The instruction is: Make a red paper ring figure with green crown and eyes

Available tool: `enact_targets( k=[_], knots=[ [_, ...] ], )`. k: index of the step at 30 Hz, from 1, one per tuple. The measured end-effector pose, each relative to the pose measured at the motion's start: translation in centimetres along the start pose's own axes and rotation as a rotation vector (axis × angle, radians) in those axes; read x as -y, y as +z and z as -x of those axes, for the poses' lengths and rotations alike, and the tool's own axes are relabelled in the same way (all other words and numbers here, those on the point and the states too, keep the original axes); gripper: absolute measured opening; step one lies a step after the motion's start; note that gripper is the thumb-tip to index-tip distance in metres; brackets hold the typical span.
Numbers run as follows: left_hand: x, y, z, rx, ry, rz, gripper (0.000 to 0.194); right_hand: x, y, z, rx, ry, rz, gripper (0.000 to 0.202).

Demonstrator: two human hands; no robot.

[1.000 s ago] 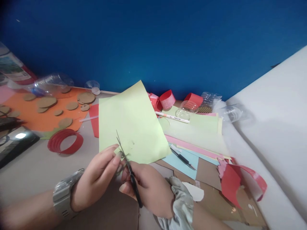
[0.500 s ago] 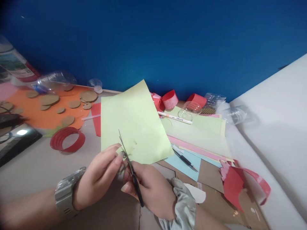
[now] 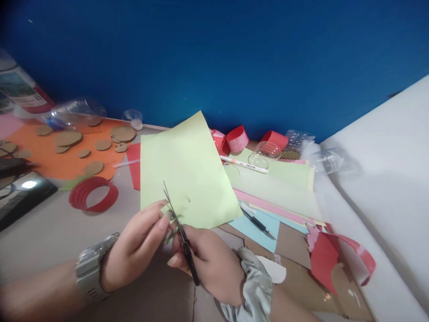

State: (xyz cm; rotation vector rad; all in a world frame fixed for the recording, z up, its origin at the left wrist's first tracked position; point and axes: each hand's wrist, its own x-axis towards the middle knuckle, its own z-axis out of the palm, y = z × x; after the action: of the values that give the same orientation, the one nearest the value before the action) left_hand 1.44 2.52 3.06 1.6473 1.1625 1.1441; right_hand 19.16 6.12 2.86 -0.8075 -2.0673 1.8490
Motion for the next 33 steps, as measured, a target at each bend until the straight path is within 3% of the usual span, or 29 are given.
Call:
enact_targets(
  k=[11, 24, 33],
  knots=[
    [0.08, 0.11, 0.40, -0.046, 0.004, -0.010, 0.038, 0.18, 0.03, 0.03, 0.032, 0.037, -0.106, 0.055],
    [0.09, -0.02, 0.11, -0.006, 0.021, 0.040, 0.033, 0.14, -0.11, 0.04, 0.037, 0.017, -0.054, 0.053],
    [0.05, -0.09, 0.18, -0.015, 0.052, 0.041, 0.033, 0.11, -0.04, 0.11, 0.043, 0.082, -0.103, 0.047]
  ],
)
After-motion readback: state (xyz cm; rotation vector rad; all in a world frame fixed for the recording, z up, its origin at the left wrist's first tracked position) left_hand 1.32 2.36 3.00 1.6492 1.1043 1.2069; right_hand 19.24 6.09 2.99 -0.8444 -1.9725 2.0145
